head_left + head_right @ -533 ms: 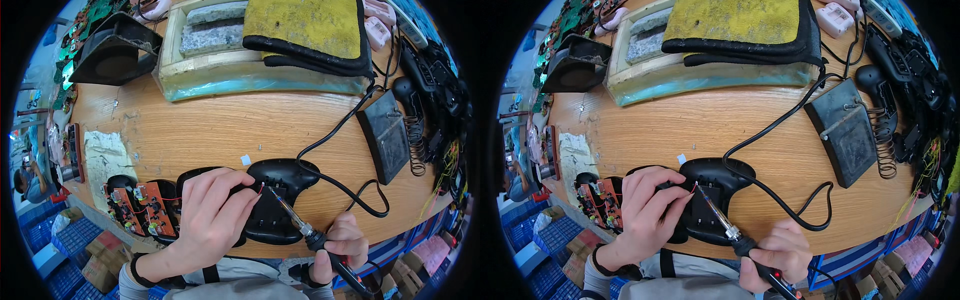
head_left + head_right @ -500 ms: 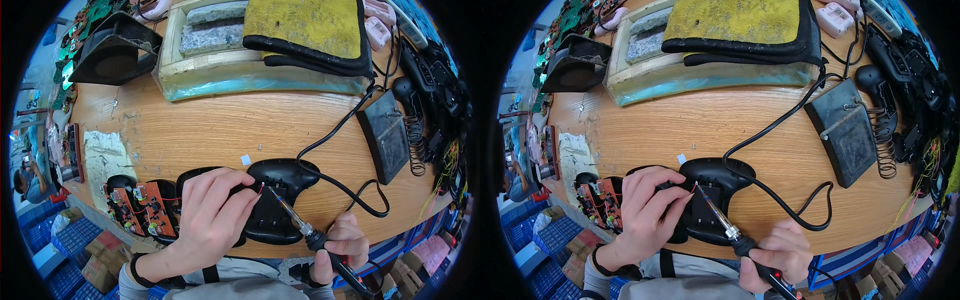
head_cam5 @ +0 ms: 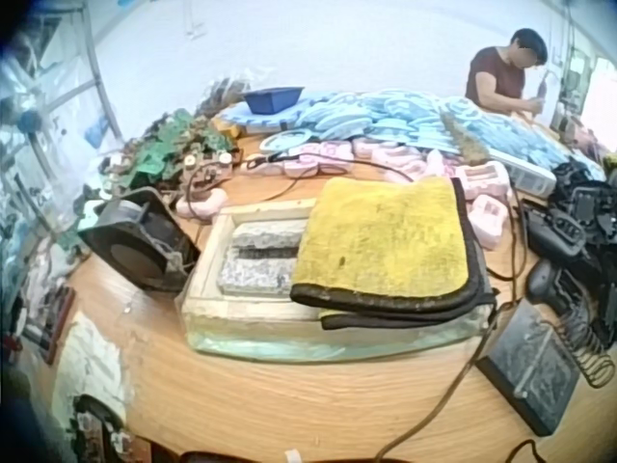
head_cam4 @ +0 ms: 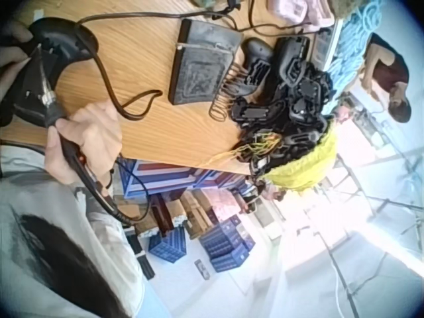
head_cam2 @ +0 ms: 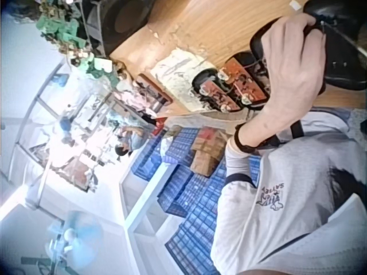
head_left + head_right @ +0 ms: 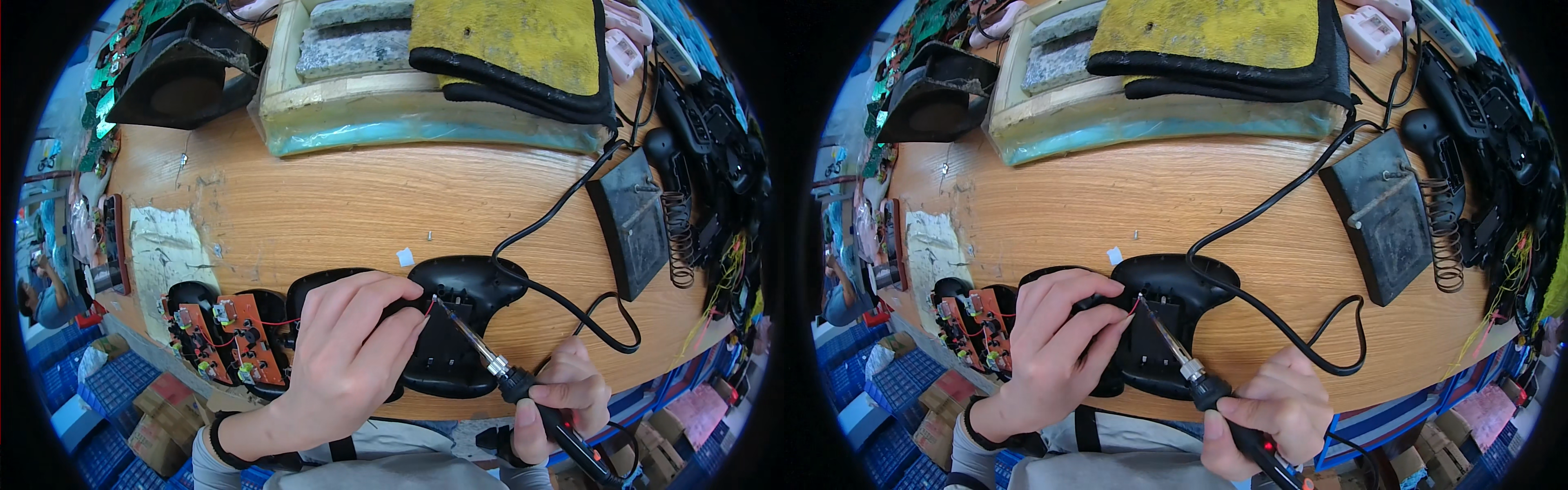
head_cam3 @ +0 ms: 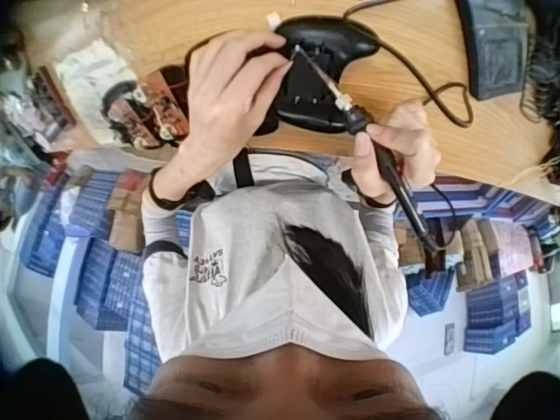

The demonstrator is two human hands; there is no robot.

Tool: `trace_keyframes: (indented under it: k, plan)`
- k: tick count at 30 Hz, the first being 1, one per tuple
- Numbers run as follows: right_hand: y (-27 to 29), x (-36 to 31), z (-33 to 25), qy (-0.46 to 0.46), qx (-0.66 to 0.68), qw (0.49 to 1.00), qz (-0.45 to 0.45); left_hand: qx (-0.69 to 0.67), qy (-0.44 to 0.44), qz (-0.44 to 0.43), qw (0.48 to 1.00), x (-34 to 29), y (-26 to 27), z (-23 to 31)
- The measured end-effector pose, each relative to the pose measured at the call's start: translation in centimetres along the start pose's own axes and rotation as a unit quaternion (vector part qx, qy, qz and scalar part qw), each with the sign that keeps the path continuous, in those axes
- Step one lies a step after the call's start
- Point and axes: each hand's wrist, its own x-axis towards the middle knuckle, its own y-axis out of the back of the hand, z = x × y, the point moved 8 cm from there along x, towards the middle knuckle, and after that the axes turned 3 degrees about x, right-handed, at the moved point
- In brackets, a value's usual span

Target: Solder components and wires onto circuit boards for game controllers.

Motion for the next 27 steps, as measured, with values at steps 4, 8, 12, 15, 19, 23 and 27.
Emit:
trace_keyframes:
  k: [4,8,12,15,19,23,27]
  plan:
    - [-0.2,0.1,0.0,0.005,-0.004,1.000,0.002,0.000,-0.001,-0.003,1.000,0.0,0.0,0.0]
    - [-0.2,0.2,0.0,-0.013,-0.012,1.000,0.005,0.005,-0.021,-0.014,1.000,-0.2,-0.1,-0.1]
    - [0.0,0.1,0.0,-0.013,-0.025,0.999,0.023,0.000,-0.026,-0.017,1.000,-0.1,-0.1,0.1]
    - [0.2,0.8,-0.1,0.011,-0.016,0.996,0.086,0.002,-0.025,-0.020,0.999,-0.2,-0.1,0.0]
    - [0.1,0.9,0.0,0.011,-0.013,0.997,0.081,0.005,-0.023,-0.023,0.999,-0.1,-0.1,-0.1]
    - [0.1,1.0,-0.2,0.017,-0.015,0.997,0.078,0.004,-0.025,-0.023,0.999,-0.1,-0.1,0.1]
    - [0.1,1.1,-0.3,0.021,-0.016,0.997,0.077,-0.004,-0.008,-0.003,1.000,0.1,0.1,0.1]
